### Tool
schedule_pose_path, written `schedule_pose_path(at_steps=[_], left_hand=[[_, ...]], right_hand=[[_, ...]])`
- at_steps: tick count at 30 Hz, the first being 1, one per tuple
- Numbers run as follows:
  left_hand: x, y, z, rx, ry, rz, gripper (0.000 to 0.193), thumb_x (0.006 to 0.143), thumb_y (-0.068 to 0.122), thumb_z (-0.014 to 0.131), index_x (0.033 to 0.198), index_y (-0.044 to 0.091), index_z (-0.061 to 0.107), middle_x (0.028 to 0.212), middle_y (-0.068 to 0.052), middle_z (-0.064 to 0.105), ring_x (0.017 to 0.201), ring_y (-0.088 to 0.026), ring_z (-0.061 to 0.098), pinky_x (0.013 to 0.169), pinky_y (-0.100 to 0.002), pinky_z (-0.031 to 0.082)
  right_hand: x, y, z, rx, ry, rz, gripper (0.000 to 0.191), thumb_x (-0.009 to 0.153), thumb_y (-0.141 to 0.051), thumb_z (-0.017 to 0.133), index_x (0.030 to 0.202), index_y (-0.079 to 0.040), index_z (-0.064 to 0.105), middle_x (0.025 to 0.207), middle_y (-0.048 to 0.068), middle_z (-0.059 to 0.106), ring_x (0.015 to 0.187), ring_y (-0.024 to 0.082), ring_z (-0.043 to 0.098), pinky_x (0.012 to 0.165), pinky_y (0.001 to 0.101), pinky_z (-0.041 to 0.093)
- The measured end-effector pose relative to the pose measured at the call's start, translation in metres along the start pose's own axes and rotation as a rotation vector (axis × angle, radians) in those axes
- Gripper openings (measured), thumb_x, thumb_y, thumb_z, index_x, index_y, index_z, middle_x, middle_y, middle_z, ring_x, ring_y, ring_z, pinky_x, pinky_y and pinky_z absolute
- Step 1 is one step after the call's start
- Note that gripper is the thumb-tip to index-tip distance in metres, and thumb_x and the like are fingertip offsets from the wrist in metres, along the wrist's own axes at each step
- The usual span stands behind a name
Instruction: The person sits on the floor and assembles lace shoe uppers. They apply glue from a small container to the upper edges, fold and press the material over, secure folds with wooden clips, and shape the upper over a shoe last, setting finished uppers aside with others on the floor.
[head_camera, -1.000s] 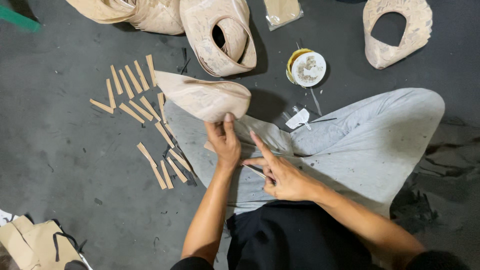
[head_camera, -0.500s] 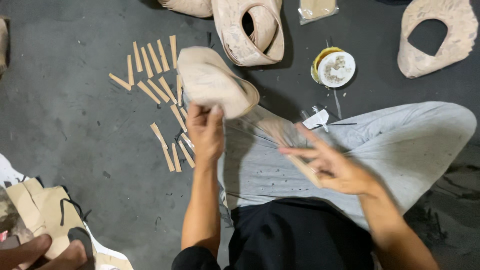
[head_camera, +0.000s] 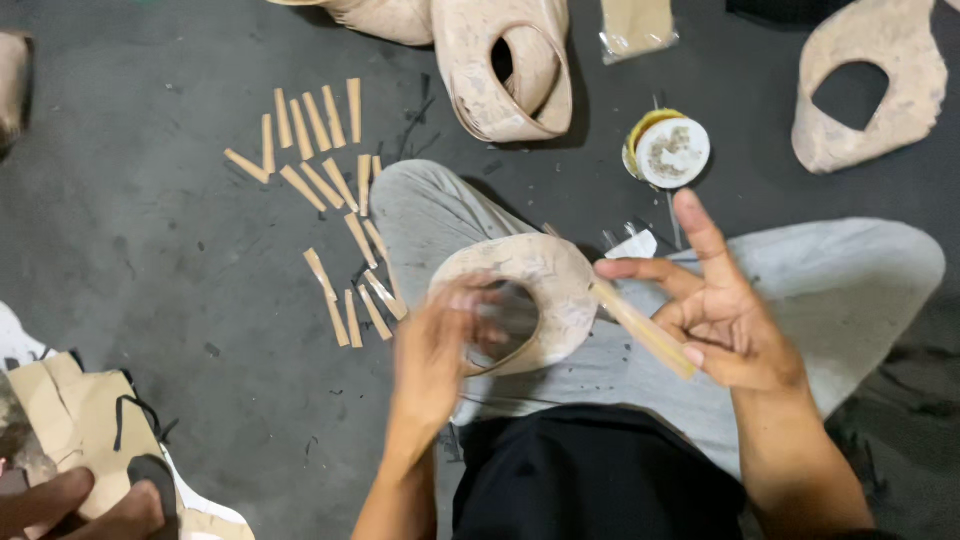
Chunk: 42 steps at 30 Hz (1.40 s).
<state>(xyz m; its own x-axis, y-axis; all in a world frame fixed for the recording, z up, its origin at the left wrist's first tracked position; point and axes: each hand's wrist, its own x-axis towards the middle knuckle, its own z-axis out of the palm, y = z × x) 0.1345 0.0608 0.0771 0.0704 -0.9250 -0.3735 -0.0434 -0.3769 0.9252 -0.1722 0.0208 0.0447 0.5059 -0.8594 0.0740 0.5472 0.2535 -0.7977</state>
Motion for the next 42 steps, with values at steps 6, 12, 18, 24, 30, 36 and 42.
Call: schedule_pose_path(at_steps=[6, 12, 18, 24, 30, 36, 42], left_hand=[[0.060, 0.007, 0.054, -0.595, -0.415, -0.118, 0.051, 0.107, 0.012, 0.062, 0.153, -0.001, 0.045, 0.110, -0.010, 0.069, 0.091, -0.016, 0.067, 0.070, -0.027, 0.054], [0.069, -0.005, 0.064, -0.821, -0.342, -0.237, 0.048, 0.096, 0.003, 0.066, 0.139, 0.001, 0.044, 0.113, -0.012, 0.072, 0.098, -0.014, 0.072, 0.073, -0.024, 0.056], [0.074, -0.013, 0.051, -0.738, -0.042, 0.155, 0.049, 0.094, -0.007, 0.071, 0.138, 0.000, 0.050, 0.106, -0.015, 0.074, 0.086, -0.016, 0.068, 0.068, -0.025, 0.051], [0.077, -0.017, 0.025, -0.986, -0.025, 0.033, 0.046, 0.093, -0.005, 0.070, 0.134, 0.002, 0.051, 0.100, -0.009, 0.069, 0.082, -0.014, 0.065, 0.070, -0.025, 0.052], [0.108, -0.027, -0.042, -0.430, 0.282, 0.422, 0.031, 0.098, -0.001, 0.069, 0.128, -0.003, 0.062, 0.100, -0.009, 0.068, 0.085, -0.014, 0.066, 0.073, -0.025, 0.054], [0.111, -0.038, -0.050, 0.463, 0.469, 0.204, 0.014, 0.099, 0.008, 0.075, 0.113, 0.004, 0.077, 0.093, -0.010, 0.076, 0.084, -0.018, 0.069, 0.079, -0.031, 0.055], [0.067, 0.003, -0.011, 0.742, 0.530, 0.590, 0.038, 0.091, 0.000, 0.074, 0.128, 0.009, 0.070, 0.133, -0.013, 0.059, 0.128, -0.028, 0.053, 0.107, -0.041, 0.045]], right_hand=[[0.012, -0.002, 0.019, 0.181, -0.109, 0.016, 0.126, 0.073, 0.008, 0.057, 0.169, -0.024, -0.017, 0.172, 0.038, 0.016, 0.068, 0.002, 0.055, 0.061, 0.0167, 0.044], [0.022, 0.005, 0.026, 0.140, -0.110, -0.033, 0.124, 0.074, 0.012, 0.053, 0.166, -0.028, -0.021, 0.176, 0.033, 0.007, 0.068, 0.007, 0.057, 0.061, 0.0193, 0.045], [0.035, 0.017, 0.034, 0.075, -0.163, -0.065, 0.123, 0.075, 0.018, 0.050, 0.165, -0.031, -0.017, 0.179, 0.030, 0.001, 0.069, 0.005, 0.055, 0.063, 0.0196, 0.045], [0.045, 0.025, 0.036, 0.114, -0.159, -0.039, 0.121, 0.075, 0.016, 0.050, 0.166, -0.028, -0.015, 0.179, 0.031, 0.001, 0.069, 0.005, 0.054, 0.063, 0.0193, 0.043], [0.037, 0.010, 0.023, 0.215, -0.122, -0.089, 0.122, 0.072, 0.008, 0.053, 0.169, -0.023, -0.014, 0.174, 0.041, 0.003, 0.068, 0.006, 0.063, 0.059, 0.0177, 0.047], [0.040, 0.008, 0.012, 0.142, -0.123, -0.101, 0.120, 0.072, 0.009, 0.050, 0.168, -0.023, -0.016, 0.173, 0.043, 0.002, 0.074, 0.008, 0.066, 0.061, 0.0165, 0.047], [0.048, 0.009, 0.019, 0.245, -0.179, -0.089, 0.124, 0.071, 0.010, 0.054, 0.169, -0.022, -0.015, 0.174, 0.041, 0.005, 0.072, 0.007, 0.066, 0.059, 0.0183, 0.050]])
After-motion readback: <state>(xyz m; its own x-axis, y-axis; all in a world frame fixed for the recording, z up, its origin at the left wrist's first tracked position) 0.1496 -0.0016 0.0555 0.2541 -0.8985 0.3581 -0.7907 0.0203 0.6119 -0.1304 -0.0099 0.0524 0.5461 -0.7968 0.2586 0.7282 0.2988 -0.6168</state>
